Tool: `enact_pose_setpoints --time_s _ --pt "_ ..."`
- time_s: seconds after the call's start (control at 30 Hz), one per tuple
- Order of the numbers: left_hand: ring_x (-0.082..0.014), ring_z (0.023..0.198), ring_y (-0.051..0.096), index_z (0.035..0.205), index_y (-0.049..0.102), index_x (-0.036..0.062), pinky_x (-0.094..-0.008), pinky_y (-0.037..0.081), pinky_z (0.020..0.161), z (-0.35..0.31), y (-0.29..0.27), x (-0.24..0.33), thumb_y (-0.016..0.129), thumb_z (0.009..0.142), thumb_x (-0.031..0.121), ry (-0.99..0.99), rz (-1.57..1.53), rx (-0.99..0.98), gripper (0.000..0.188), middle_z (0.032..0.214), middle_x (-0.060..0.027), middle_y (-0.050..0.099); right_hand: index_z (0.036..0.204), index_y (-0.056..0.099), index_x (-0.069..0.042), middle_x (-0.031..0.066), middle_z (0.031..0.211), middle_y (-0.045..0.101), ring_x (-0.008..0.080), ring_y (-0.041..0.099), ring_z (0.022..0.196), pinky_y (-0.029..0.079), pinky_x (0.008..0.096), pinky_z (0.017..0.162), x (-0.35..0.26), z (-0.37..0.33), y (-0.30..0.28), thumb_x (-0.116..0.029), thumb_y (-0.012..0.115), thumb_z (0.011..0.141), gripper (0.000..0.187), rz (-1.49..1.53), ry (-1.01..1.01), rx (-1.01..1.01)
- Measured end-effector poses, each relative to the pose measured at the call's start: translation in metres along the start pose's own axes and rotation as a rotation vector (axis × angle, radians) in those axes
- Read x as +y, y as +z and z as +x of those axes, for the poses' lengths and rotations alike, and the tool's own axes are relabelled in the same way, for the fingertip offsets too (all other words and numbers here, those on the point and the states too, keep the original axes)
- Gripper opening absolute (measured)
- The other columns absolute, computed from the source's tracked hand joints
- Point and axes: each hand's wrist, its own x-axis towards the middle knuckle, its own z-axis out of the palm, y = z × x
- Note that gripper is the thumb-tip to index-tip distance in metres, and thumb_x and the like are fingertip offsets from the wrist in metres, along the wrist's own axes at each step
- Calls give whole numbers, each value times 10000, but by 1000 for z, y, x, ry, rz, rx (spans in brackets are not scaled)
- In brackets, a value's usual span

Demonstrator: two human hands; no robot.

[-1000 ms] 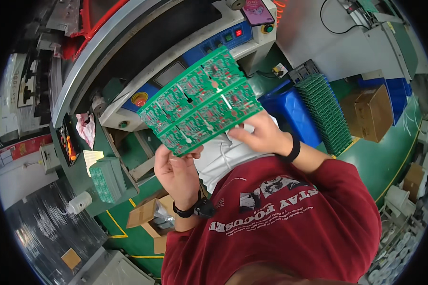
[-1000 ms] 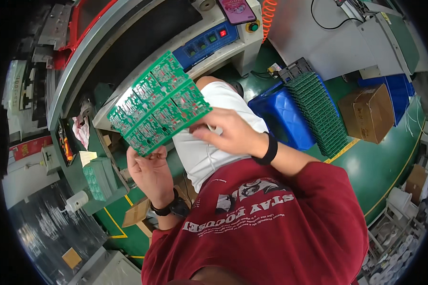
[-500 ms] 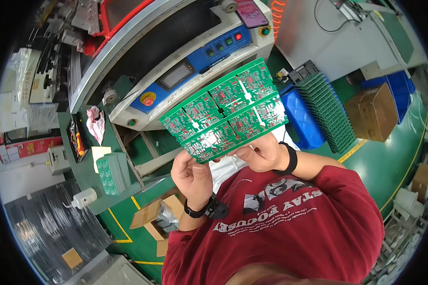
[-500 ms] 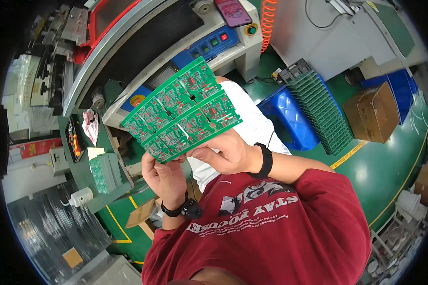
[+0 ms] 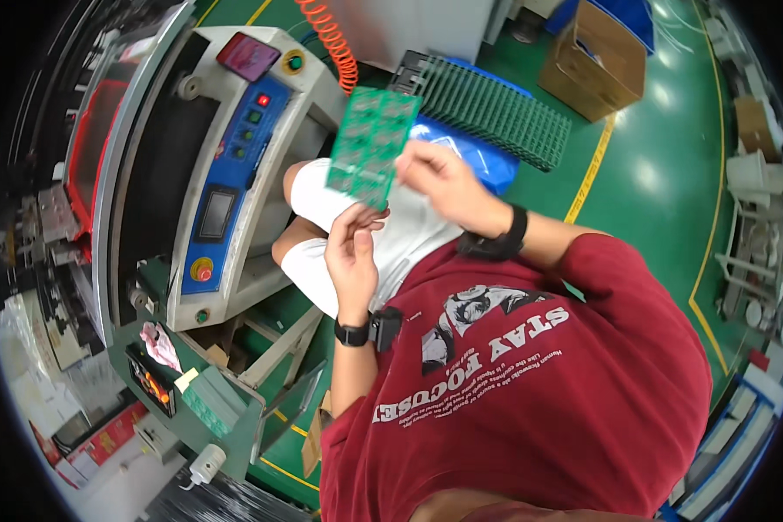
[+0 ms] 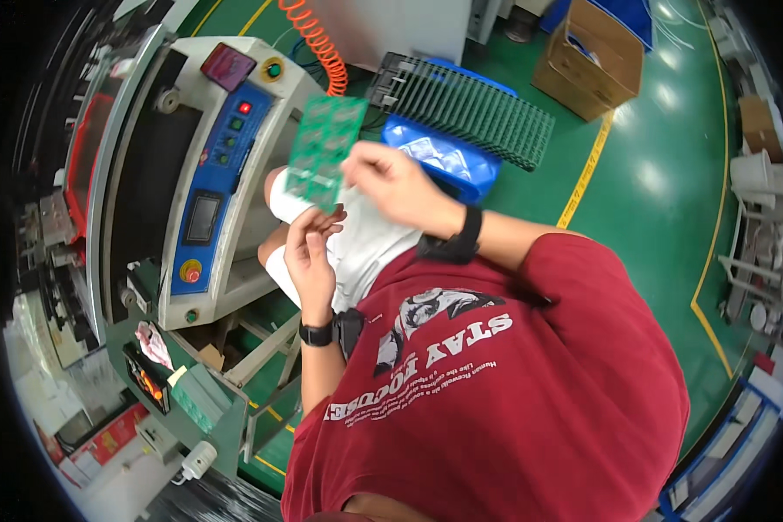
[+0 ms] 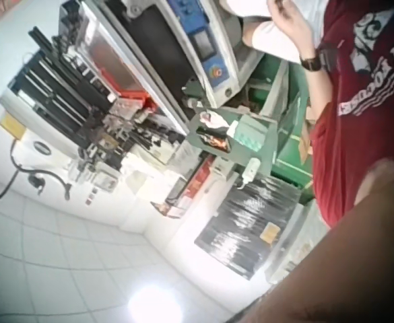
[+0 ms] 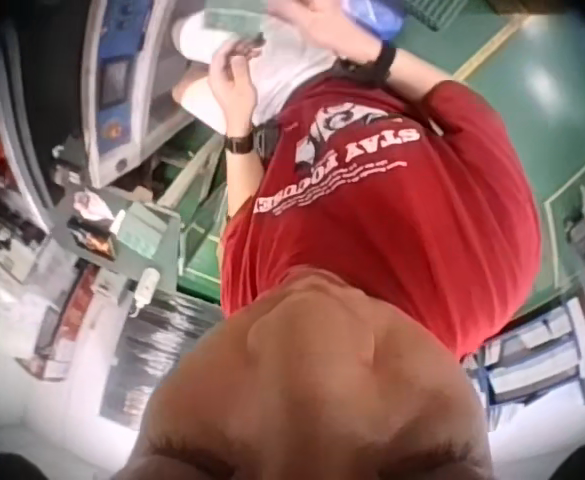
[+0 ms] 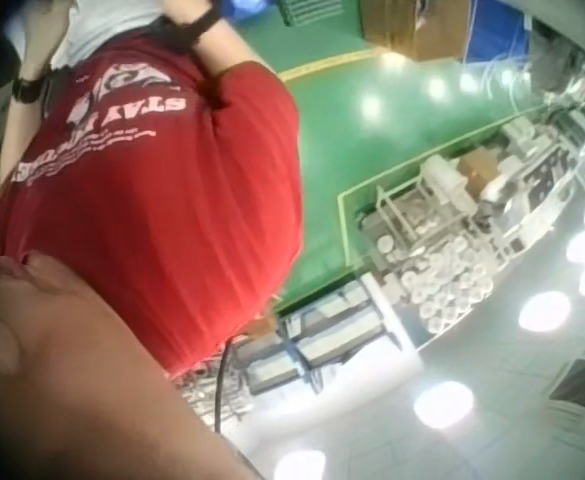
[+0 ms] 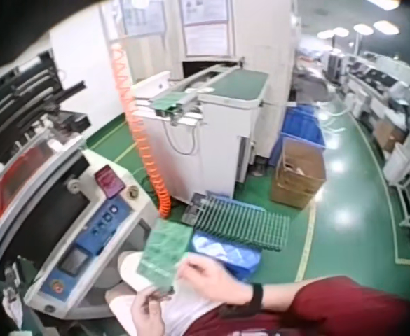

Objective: Manually position and process printed circuit boards using an industrial heating or reflow machine.

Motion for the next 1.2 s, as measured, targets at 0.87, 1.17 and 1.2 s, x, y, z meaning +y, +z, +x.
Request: enact_pose_setpoints --time_s 0.87,1.17,1.2 --pt "-149 881 556 1143 542 -21 -254 487 784 -56 -107 -173 532 946 155 -437 -714 525 264 1007 -76 588 655 531 -38 26 603 510 130 472 590 411 297 582 24 -120 -346 -243 525 800 251 -898 457 330" --pt "-131 869 556 1114 564 -13 -240 488 778 -58 -104 -169 553 938 170 -445 -685 537 254 992 -68 591 617 476 -55 -2 571 456 113 423 552 366 295 537 26 -109 -348 -225 509 792 246 -960 490 347" --pt "-128 867 557 1105 573 -10 -239 488 777 -59 -104 -169 558 936 172 -451 -671 548 249 992 -66 593 612 472 -58 -3 566 452 114 425 551 366 296 535 26 -109 -347 -228 511 788 248 -974 505 339"
